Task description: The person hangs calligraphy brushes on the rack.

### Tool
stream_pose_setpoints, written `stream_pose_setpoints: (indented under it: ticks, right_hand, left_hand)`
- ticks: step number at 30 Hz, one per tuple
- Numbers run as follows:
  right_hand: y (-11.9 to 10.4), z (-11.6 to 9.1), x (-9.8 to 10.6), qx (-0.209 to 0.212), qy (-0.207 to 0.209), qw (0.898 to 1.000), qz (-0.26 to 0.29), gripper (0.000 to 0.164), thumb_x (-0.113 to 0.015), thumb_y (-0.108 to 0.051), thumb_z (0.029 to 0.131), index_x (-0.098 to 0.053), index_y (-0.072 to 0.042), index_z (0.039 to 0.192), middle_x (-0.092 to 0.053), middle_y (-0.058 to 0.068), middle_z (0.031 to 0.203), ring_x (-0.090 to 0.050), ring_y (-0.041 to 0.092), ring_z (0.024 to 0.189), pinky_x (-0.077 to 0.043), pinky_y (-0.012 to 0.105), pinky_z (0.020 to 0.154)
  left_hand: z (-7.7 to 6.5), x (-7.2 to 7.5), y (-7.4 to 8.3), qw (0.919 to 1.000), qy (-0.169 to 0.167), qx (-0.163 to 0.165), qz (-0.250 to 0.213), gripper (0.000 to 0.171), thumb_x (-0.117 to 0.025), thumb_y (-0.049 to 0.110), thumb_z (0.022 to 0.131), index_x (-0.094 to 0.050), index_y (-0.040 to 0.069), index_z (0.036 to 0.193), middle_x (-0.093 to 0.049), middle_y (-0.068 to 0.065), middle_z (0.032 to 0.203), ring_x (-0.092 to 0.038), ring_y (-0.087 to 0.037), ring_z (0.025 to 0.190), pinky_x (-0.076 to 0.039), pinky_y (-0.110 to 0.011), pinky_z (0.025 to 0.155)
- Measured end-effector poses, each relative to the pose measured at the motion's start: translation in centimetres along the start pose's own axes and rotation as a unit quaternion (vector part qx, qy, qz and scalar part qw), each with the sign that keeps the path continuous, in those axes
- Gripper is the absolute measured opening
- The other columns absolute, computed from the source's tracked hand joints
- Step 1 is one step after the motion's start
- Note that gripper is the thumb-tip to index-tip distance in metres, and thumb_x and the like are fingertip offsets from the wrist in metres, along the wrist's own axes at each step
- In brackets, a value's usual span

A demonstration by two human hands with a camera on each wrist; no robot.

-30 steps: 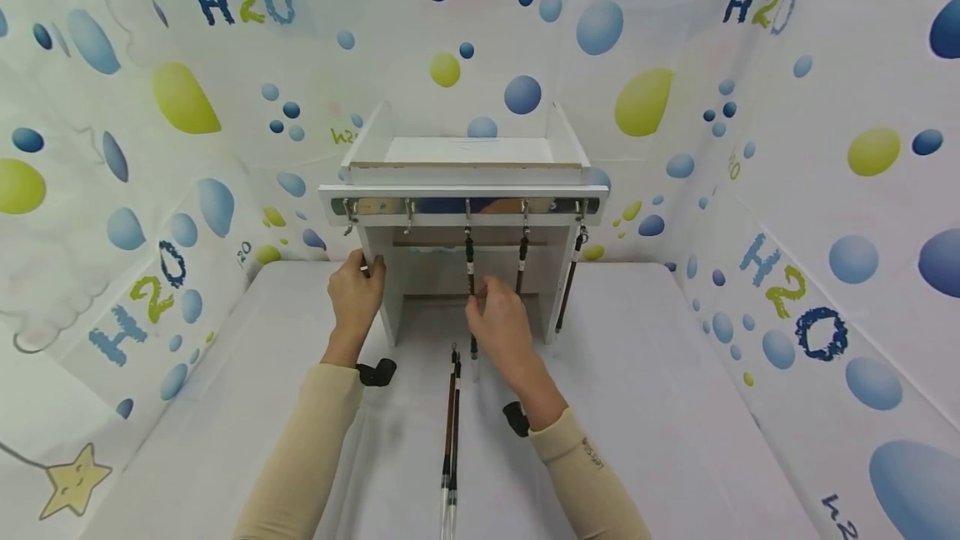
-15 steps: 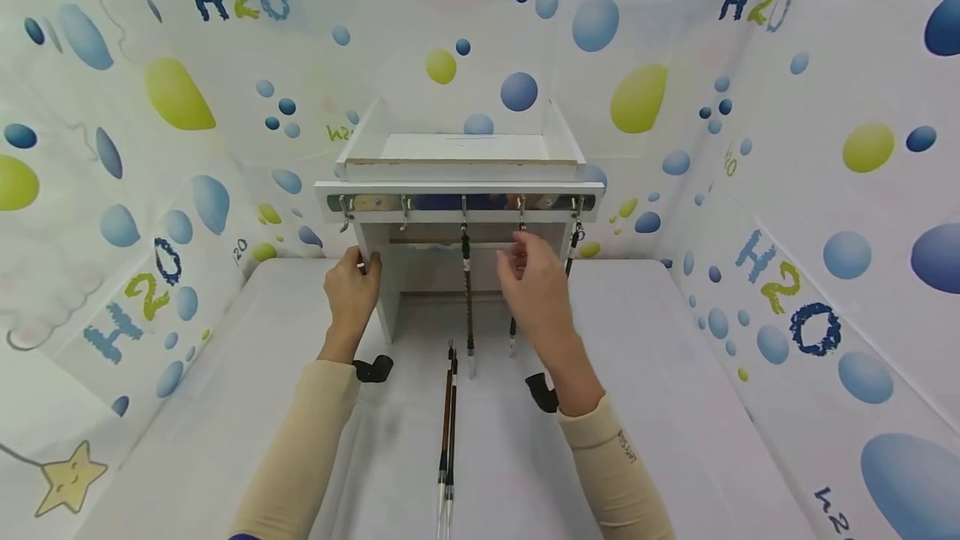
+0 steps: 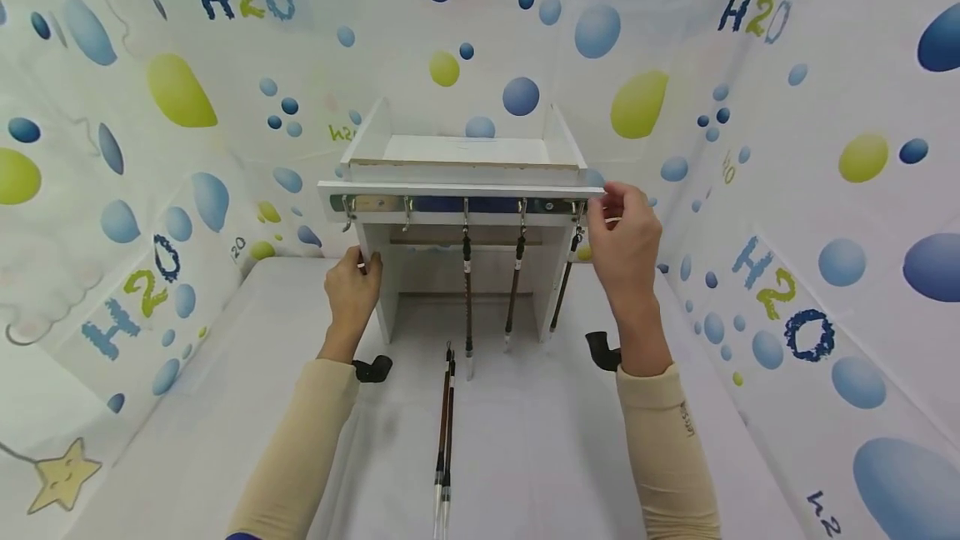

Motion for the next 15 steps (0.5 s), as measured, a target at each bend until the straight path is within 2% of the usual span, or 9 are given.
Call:
stream_pose_setpoints:
  ticks: [4,7,10,15]
  right_hand:
    - [2.2,0.9,-0.1,-0.022,-0.006,1.000,-0.010,0.031,-0.063,-0.015,0.097,-0.064,0.005,0.121,-0.067,0.022,0.113,-0.067,0.033,0.100,-0.054,0.027,0.088]
    - [3.4,1.2,-0.6,-0.033,-0.026,0.999,-0.007,0.033,-0.064,-0.014,0.097,-0.063,0.005,0.124,-0.064,0.022,0.121,-0.066,0.035,0.108,-0.055,0.047,0.095]
    - [4.2,1.4,-1.4,-0.035,-0.046,0.998,0.004,0.034,-0.061,-0.014,0.099,-0.062,0.003,0.128,-0.062,0.022,0.128,-0.065,0.036,0.115,-0.053,0.052,0.097]
    - [4.7,1.5,-2.6,-0.015,-0.071,0.997,0.012,0.033,-0.057,-0.015,0.102,-0.062,-0.003,0.132,-0.065,0.018,0.132,-0.067,0.036,0.116,-0.054,0.050,0.096]
  left_hand:
    - [-0.1,0.1,0.0,1.0000,0.002,-0.006,0.000,0.022,-0.065,0.011,0.092,-0.070,-0.007,0.102,-0.075,-0.025,0.098,-0.075,-0.038,0.083,-0.058,-0.055,0.071]
    - [-0.2,0.1,0.1,0.9999,0.005,-0.013,0.004,0.020,-0.065,0.011,0.091,-0.070,-0.007,0.100,-0.075,-0.025,0.096,-0.075,-0.038,0.081,-0.058,-0.055,0.070]
    - [-0.2,0.1,0.2,0.9999,0.006,-0.015,0.006,0.020,-0.065,0.011,0.091,-0.070,-0.007,0.100,-0.075,-0.024,0.096,-0.075,-0.038,0.081,-0.057,-0.056,0.069]
    - [-0.1,0.1,0.2,0.9999,0.006,-0.009,-0.005,0.021,-0.065,0.009,0.091,-0.070,-0.008,0.102,-0.075,-0.025,0.098,-0.075,-0.038,0.083,-0.058,-0.056,0.071]
Point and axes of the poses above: each hand's wrist, its own z-axis towards the middle knuckle, its own x-axis out of the back of the hand, y = z × x, the point moved 8 cm from there along z, towards the middle knuckle
